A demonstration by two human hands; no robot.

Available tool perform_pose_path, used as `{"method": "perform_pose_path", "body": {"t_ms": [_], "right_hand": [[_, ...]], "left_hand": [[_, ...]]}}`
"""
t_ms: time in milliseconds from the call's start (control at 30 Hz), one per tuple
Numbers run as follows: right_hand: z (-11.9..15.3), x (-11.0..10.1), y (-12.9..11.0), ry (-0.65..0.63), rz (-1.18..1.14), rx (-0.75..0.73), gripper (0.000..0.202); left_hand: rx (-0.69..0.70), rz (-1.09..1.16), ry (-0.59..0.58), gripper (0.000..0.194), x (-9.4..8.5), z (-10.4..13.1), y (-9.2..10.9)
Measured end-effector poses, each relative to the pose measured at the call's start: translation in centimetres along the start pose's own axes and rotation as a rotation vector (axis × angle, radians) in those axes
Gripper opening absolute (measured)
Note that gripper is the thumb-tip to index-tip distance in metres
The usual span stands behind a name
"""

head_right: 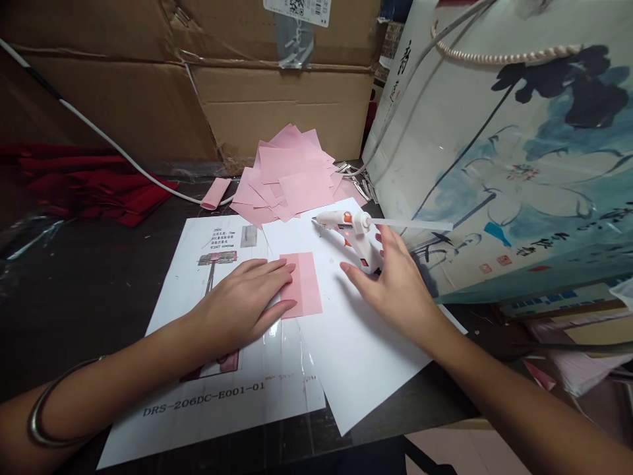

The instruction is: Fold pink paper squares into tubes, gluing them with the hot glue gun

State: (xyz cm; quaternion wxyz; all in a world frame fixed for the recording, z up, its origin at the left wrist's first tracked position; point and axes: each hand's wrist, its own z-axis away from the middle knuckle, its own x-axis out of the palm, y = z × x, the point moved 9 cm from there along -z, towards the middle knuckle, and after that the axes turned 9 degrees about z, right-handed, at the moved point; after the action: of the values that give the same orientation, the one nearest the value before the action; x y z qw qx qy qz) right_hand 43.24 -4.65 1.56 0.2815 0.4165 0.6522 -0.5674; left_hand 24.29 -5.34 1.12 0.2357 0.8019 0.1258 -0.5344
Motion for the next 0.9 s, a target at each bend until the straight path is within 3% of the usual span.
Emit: {"method": "perform_pose_path", "body": {"t_ms": [133, 233, 433, 567, 800, 900], "right_hand": [[-2.9, 0.9, 0.8, -0.092, 0.000, 0.144, 0.045], [-3.6, 1.3, 0.5, -0.084, 0.029, 0.122, 0.036], [-2.9, 1.4, -0.3, -0.059, 0.001, 0.000, 0.032], [-2.1, 0.7, -1.7, -0.149, -0.012, -0.111, 0.028], [-1.0, -0.2, -2.5, -0.317, -0.033, -0.093, 0.034], [-1.0, -0.6, -2.0, -0.298, 0.026, -0.035, 0.040]], "left_hand": [[-0.028, 0.013, -0.050, 0.029, 0.3, 0.0, -0.1], [-0.030, 0.020, -0.062, 0.031, 0.4, 0.2, -0.1], [-0.025, 0.047, -0.044, 0.032, 0.2, 0.1, -0.2], [-0.023, 0.051, -0.048, 0.033, 0.1, 0.0, -0.3], [-0.019, -0.002, -0.073, 0.036, 0.5, 0.0, -0.5], [-0.028, -0.004, -0.086, 0.037, 0.5, 0.0, -0.5]]}}
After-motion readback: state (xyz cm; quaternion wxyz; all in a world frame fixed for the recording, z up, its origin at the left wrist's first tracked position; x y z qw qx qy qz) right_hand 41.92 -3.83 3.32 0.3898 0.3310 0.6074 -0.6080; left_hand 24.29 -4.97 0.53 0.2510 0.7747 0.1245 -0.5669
